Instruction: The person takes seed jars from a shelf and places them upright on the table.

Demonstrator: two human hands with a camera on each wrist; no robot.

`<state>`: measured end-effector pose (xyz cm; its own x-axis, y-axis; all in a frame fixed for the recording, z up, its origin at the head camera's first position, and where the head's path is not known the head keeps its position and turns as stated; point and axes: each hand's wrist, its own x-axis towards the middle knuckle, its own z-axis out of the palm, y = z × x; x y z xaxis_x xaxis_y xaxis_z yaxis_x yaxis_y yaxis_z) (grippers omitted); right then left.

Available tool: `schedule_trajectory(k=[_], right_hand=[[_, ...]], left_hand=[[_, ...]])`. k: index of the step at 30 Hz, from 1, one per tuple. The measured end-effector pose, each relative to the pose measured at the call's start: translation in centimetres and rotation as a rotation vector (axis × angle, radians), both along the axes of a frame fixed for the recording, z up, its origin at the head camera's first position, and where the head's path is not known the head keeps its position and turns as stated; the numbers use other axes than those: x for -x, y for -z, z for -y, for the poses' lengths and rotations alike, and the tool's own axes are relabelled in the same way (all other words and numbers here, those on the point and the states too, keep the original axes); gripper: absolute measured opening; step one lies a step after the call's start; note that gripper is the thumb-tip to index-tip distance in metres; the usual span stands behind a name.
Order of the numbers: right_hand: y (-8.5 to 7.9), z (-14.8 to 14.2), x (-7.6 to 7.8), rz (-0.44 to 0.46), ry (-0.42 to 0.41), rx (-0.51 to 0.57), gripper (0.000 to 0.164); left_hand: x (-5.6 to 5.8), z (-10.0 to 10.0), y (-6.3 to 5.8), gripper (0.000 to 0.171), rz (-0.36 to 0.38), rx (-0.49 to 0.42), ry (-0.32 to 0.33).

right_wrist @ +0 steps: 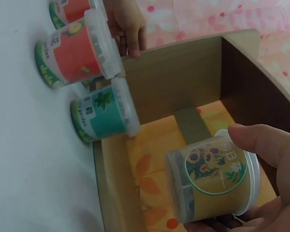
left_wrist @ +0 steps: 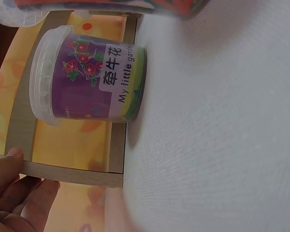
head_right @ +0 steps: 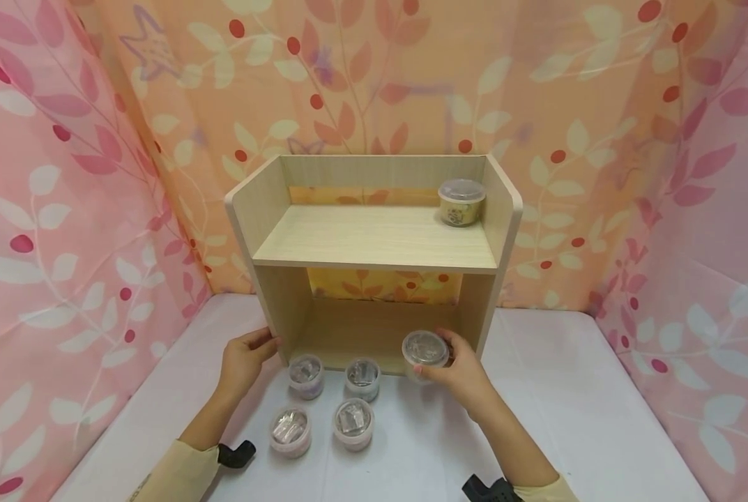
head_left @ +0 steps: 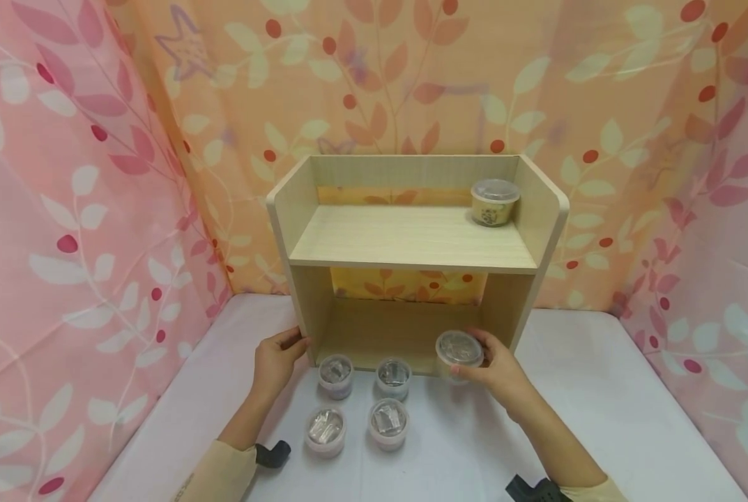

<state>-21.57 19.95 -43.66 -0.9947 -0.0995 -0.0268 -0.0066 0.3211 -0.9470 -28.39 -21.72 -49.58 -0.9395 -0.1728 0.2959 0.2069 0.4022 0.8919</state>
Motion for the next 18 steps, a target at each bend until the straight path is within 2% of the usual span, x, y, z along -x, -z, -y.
schedule_trajectory(k=[11, 18], right_hand=[[3.6, 0.6, 0.9, -0.007, 0.009, -0.062, 0.092], [5.1, 1.4, 1.0, -0.040, 0.040, -0.126, 0.093]], left_hand=[[-0.1, 0.0, -0.2, 0.032, 0.015, -0.005, -0.003], [0.0, -0.1, -0.1, 0.032, 0.026, -0.005, -0.009]])
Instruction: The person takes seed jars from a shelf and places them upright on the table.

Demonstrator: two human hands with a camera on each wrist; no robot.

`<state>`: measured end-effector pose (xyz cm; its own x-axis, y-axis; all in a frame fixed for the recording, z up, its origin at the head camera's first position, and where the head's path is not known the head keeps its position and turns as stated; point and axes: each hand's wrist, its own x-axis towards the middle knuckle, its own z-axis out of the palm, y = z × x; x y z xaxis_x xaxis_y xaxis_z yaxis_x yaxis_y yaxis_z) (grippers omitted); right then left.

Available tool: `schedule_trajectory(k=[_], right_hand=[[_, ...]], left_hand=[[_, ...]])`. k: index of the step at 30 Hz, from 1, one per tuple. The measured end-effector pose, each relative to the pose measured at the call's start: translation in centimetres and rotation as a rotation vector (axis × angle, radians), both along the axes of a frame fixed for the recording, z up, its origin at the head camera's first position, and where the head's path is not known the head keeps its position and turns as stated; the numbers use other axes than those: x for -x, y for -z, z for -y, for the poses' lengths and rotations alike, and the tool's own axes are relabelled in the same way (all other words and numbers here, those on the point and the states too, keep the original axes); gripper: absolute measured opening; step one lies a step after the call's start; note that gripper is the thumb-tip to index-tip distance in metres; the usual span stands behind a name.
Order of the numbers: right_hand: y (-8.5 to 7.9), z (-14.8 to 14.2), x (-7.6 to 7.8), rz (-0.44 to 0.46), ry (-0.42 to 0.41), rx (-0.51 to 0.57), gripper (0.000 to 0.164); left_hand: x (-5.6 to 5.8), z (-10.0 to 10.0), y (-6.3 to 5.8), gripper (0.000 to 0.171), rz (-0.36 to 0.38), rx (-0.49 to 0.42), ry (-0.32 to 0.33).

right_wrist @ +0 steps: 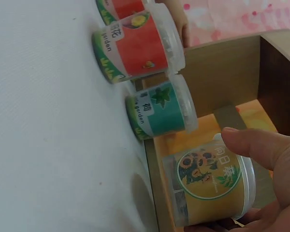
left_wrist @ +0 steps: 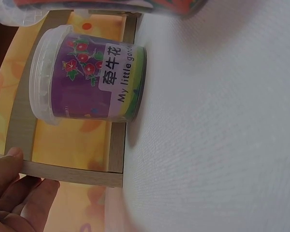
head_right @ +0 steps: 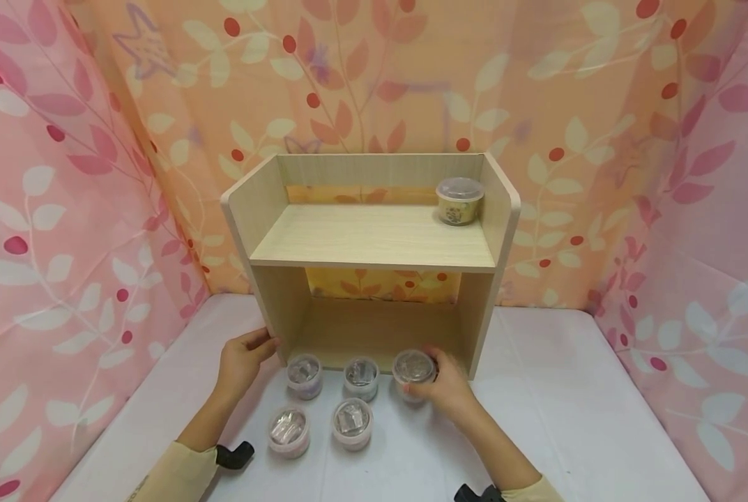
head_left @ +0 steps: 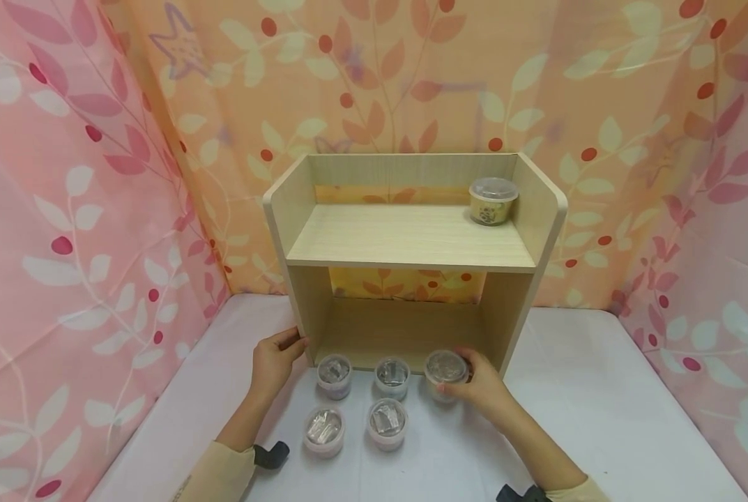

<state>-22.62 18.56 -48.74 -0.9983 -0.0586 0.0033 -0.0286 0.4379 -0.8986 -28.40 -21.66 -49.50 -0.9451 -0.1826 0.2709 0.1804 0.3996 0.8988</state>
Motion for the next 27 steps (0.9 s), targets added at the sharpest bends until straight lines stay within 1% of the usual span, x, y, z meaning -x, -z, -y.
schedule_trajectory(k=[6, 9, 17, 23, 25, 27], right_hand=[[0.6, 0.3, 0.0, -0.056, 0.042, -0.111, 0.091], [0.7, 0.4, 0.0, -0.067, 0.060, -0.156, 0.092], [1.0, 0.5, -0.1, -0.064, 0.069, -0.178, 0.095], [1.6, 0.6, -0.5, -0.117, 0.063, -0.208, 0.096], [1.4, 0.7, -0.6, -0.110, 0.060, -0.219, 0.098], [0.6, 0.7, -1.0, -0.083, 0.047, -0.223, 0.103]], left_hand=[[0.2, -0.1, 0.1, 0.032, 0.007, 0.000, -0.004], [0.1, -0.1, 0.0, 0.033, 0.011, 0.007, -0.003], [0.0, 0.1, 0.1, 0.033, 0.011, 0.010, -0.004], [-0.1, 0.0, 0.1, 0.033, 0.021, 0.022, -0.008], [-0.1, 0.0, 0.1, 0.032, 0.011, 0.026, -0.011], [0.0, -0.1, 0.1, 0.031, 0.005, 0.024, -0.014]])
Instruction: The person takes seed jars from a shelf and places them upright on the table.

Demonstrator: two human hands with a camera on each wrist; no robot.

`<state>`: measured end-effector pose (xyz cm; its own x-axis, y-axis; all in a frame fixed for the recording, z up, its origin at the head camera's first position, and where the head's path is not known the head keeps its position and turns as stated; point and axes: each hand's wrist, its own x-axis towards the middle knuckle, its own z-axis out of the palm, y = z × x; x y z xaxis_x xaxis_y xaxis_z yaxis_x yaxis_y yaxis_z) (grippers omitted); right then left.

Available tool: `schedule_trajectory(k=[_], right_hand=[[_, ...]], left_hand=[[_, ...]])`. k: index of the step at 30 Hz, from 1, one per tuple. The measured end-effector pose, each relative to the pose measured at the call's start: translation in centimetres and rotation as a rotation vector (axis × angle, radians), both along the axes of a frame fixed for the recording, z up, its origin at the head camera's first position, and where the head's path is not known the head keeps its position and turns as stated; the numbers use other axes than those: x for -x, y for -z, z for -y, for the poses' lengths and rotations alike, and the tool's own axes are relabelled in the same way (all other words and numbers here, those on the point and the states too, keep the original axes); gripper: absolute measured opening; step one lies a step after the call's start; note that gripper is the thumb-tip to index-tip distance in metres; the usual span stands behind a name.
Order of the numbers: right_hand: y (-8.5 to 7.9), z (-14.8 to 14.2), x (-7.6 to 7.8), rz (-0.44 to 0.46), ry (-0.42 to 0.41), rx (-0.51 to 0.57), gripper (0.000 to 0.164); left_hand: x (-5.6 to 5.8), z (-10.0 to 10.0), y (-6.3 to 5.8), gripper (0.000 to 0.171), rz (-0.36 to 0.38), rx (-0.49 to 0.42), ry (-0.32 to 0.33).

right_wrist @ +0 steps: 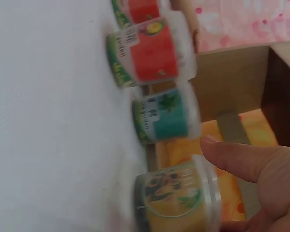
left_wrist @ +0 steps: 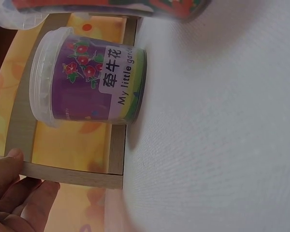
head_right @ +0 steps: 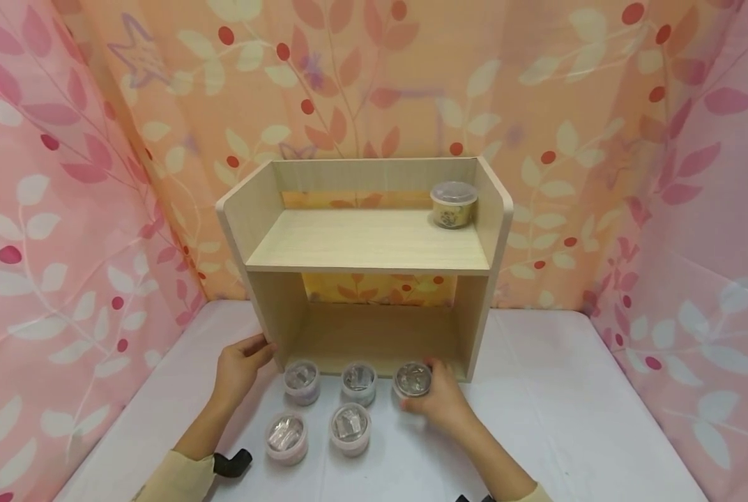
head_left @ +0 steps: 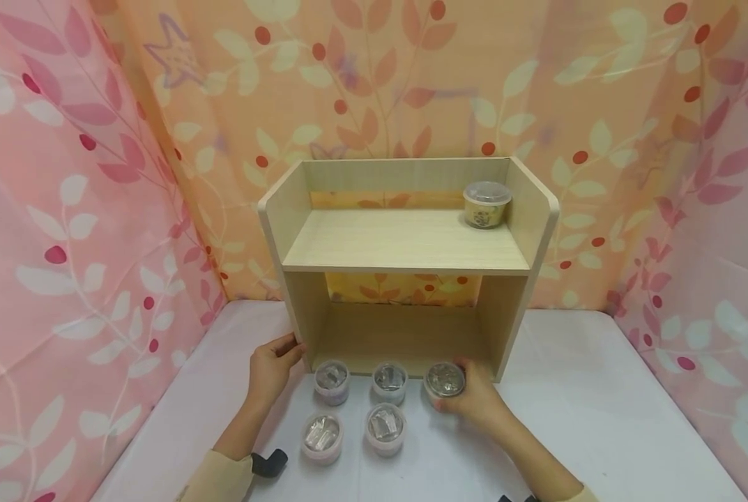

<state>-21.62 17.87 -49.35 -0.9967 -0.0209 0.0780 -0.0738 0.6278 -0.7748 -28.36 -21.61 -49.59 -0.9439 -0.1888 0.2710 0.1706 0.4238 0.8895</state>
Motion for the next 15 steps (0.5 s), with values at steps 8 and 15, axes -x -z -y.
schedule_trajectory(k=[8, 15], right_hand=[[-8.8, -1.3, -2.8, 0.019, -0.114, 0.059, 0.103], [-18.9, -1.6, -4.1, -0.122, -0.096, 0.266, 0.088]], left_hand=[[-0.1, 0.0, -0.1, 0.031, 0.000, -0.030, 0.024], [0.0, 0.2, 0.1, 0.032, 0.003, -0.020, 0.032]])
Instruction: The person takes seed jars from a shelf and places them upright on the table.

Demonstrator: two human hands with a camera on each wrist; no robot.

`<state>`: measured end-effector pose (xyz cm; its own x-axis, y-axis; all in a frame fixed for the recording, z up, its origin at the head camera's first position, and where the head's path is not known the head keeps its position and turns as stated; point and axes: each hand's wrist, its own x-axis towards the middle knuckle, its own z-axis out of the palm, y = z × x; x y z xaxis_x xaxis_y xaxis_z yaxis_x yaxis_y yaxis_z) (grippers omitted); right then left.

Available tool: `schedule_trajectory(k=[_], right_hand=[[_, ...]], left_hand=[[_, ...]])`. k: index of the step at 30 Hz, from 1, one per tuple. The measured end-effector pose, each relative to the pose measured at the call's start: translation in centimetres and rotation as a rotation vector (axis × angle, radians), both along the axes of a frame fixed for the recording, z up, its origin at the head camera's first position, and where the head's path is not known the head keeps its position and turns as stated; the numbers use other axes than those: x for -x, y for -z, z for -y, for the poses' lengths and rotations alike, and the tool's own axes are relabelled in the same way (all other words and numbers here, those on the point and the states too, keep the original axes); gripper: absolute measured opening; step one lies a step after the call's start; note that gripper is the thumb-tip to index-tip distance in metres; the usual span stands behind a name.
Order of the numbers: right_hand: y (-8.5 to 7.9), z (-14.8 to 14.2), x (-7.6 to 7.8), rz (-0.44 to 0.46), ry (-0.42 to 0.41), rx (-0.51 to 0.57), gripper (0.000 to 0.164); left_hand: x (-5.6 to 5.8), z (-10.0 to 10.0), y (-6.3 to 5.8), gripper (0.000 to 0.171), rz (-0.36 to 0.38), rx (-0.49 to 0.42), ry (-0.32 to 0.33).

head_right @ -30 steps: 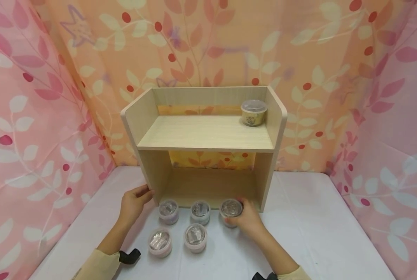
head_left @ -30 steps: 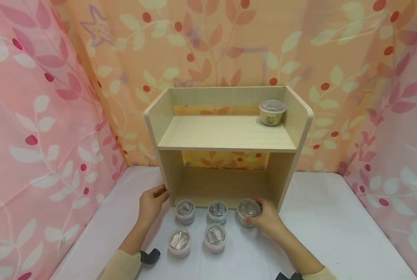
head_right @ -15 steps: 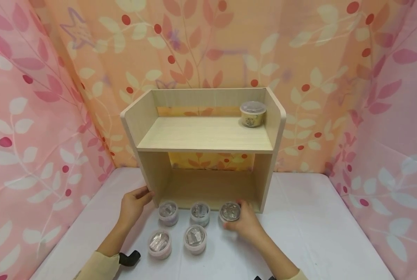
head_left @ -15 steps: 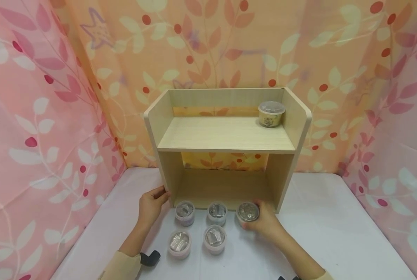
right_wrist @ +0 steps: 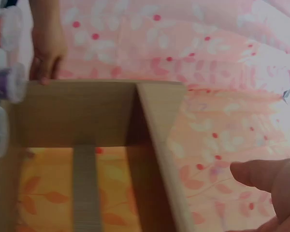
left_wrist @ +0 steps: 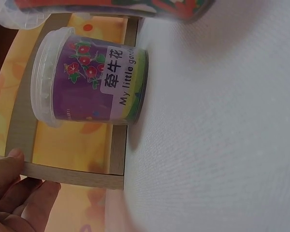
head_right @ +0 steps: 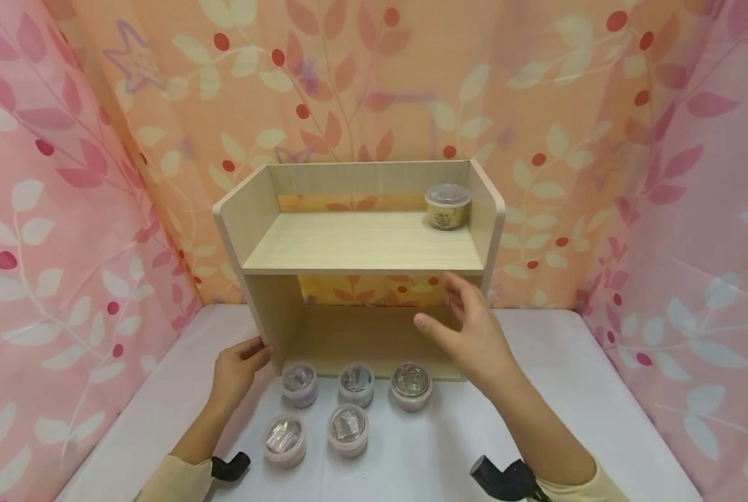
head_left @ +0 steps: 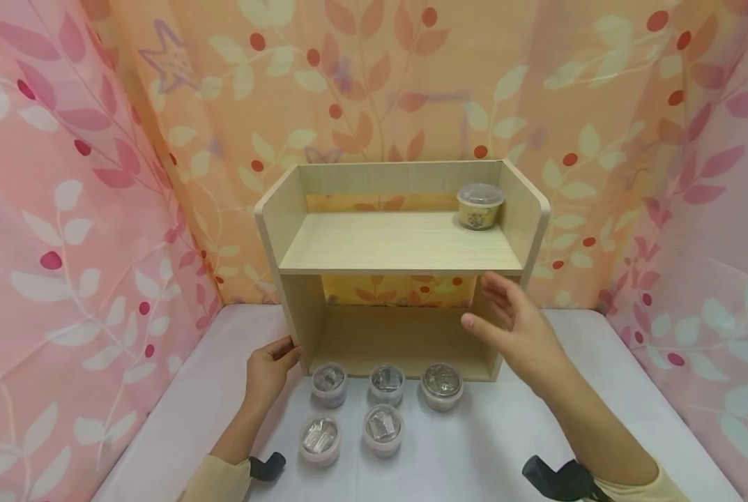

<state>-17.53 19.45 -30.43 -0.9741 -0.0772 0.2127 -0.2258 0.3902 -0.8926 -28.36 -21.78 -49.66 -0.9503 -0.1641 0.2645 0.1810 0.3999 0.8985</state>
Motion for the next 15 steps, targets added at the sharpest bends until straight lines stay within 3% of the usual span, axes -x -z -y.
schedule_trajectory(k=[4, 7, 10, 15], right_hand=[[-4.2, 0.0, 1.3, -0.052, 0.052, 0.050, 0.090], [-6.2, 0.1, 3.1, -0.039, 0.103, 0.043, 0.095], [-7.5, 0.3, 5.0, -0.009, 0.140, 0.007, 0.097], [-8.2, 0.8, 7.9, -0.003, 0.199, -0.065, 0.093]], left_hand=[[0.0, 0.1, 0.0, 0.032, -0.010, -0.001, -0.003], [-0.1, 0.2, 0.0, 0.032, -0.016, 0.007, -0.007], [-0.2, 0.2, -0.1, 0.033, -0.010, 0.013, 0.000], [-0.1, 0.1, -0.1, 0.034, 0.005, 0.006, 0.017]])
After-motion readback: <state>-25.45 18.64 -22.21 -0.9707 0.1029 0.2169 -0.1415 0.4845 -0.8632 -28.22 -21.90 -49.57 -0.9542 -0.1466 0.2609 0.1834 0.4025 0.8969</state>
